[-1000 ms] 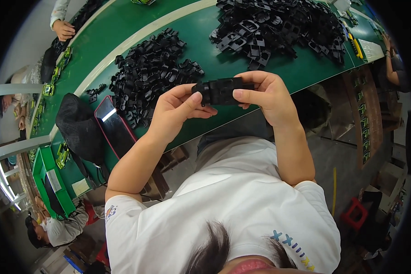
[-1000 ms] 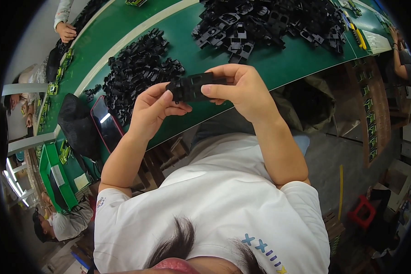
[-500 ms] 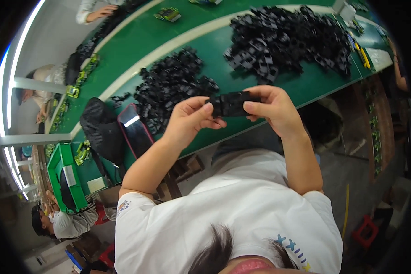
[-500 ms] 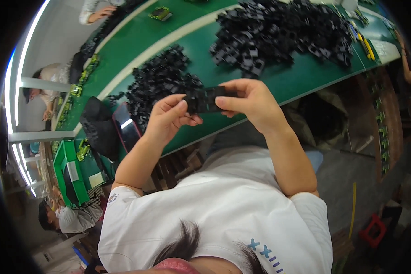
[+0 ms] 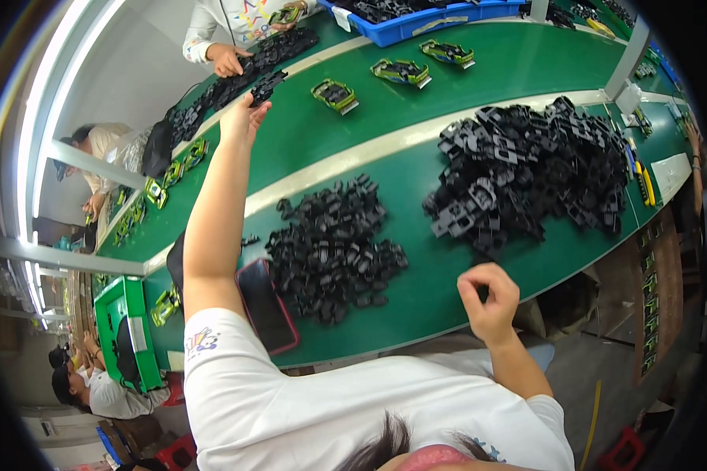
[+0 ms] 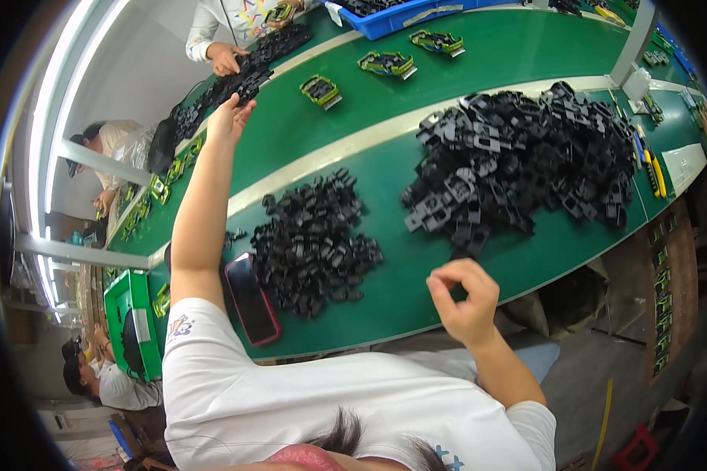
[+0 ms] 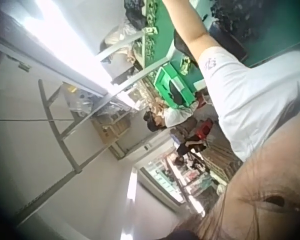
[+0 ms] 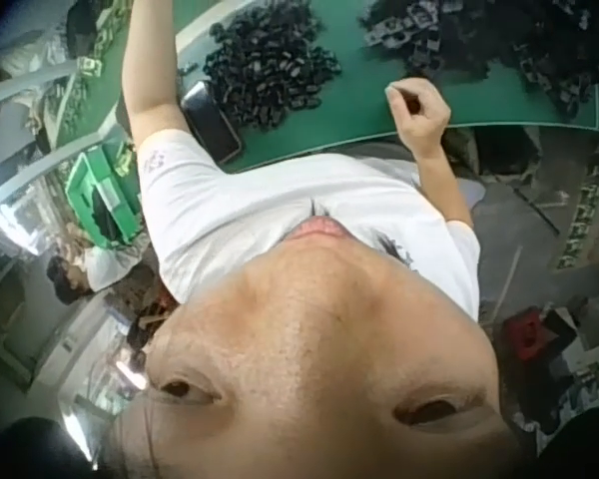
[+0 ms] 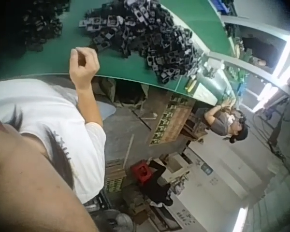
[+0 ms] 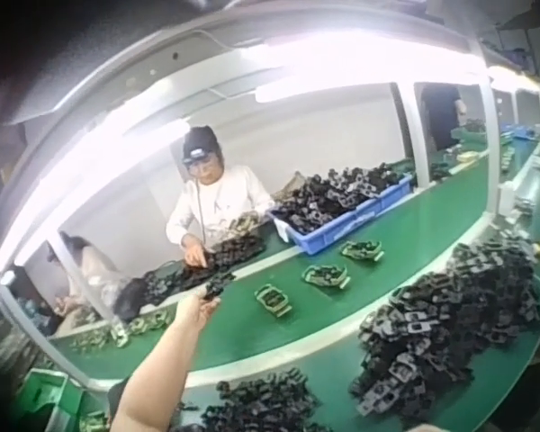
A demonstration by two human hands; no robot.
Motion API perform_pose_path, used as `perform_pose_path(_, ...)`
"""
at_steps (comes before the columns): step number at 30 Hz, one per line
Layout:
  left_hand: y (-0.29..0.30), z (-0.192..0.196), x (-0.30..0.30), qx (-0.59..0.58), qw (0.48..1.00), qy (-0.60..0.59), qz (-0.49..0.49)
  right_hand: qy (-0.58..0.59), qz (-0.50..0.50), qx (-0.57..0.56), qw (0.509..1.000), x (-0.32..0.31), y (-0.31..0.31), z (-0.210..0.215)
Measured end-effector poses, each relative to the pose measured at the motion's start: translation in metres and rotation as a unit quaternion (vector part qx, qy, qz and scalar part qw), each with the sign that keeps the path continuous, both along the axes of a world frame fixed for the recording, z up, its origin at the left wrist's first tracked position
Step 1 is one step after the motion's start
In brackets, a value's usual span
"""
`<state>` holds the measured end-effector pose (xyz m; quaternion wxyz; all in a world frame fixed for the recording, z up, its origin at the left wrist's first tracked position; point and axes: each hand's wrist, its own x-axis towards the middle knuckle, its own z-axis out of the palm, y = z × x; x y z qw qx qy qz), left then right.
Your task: The person assembles toy cars on a manufacturing assembly line by fitting toy car bodies to toy car chassis, then organizes plastic frames into storage bins. The assembly is performed by hand, with pliers and a utility knife available as tools.
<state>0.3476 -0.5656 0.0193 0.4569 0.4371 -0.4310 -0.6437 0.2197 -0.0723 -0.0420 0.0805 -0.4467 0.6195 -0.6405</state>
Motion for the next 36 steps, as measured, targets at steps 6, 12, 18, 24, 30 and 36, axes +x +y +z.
perform_pose_path(6, -0.123, -0.061, -0.065, 0.029, 0.996, -0.033, 0.079, 0.021, -0.006, 0.023, 0.999, -0.002, 0.000, 0.000)
perform_pose_path(12, -0.201, -0.111, -0.100, 0.038, 0.991, 0.025, 0.122, 0.027, -0.010, 0.043, 0.999, -0.005, -0.002, 0.002)
perform_pose_path(18, -0.171, -0.078, -0.096, 0.014, 0.959, 0.015, 0.282, 0.022, -0.024, 0.032, 0.999, -0.007, -0.005, 0.000)
perform_pose_path(24, -0.047, -0.004, -0.085, -0.109, 0.991, -0.078, 0.026, 0.063, -0.118, 0.023, 0.991, -0.014, 0.006, 0.009)
perform_pose_path(30, 0.185, 0.066, -0.049, -0.275, 0.924, -0.117, -0.237, 0.273, -0.238, 0.145, 0.921, -0.083, 0.013, 0.023)
perform_pose_path(36, 0.321, 0.057, 0.002, -0.312, 0.876, -0.052, -0.364, 0.228, -0.229, 0.109, 0.940, -0.093, 0.009, 0.011)
